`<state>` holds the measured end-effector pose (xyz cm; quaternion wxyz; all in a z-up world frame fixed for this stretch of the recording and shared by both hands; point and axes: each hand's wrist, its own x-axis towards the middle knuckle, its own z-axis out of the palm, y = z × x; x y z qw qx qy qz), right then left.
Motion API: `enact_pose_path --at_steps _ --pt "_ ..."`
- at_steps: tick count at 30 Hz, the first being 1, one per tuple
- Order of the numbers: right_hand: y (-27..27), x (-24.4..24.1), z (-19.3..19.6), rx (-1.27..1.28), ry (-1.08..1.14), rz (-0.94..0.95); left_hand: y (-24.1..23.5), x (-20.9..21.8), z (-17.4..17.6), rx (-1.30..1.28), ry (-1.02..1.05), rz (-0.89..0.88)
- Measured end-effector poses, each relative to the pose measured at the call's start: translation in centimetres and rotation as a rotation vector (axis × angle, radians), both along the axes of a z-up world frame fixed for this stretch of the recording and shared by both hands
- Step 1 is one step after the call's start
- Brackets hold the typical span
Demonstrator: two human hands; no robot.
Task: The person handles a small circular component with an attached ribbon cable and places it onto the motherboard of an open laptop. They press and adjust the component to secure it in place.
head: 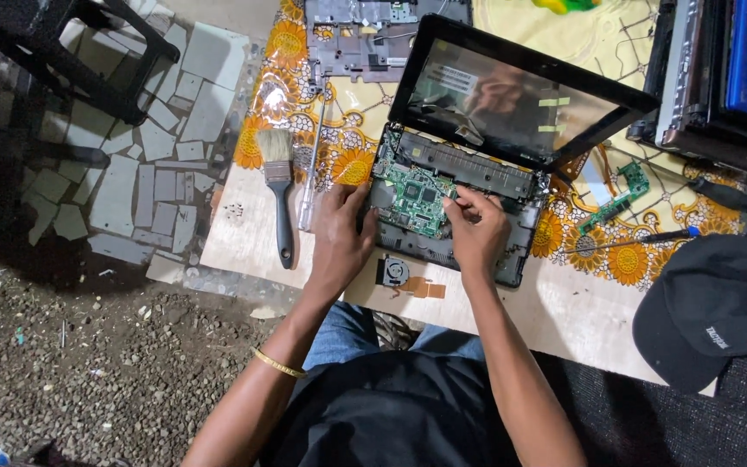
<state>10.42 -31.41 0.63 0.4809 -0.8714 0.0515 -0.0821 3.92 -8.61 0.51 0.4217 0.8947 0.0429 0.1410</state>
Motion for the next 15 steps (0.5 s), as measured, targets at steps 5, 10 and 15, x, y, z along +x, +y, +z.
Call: enact_pose_path --at_steps 5,10,15 --pt "0.2 0.0 1.0 -0.044 0.038 0.021 -1.7 0.6 2.3 0.132 -0.061 0.017" --pt "-0.1 -0.1 1.2 -0.039 0.048 0.047 -5.2 1.4 2.8 0.358 0.039 -0.216" --pt "0.2 -0.7 0.8 -0.128 0.035 0.032 -5.8 1.5 3.7 0.43 0.249 -0.314"
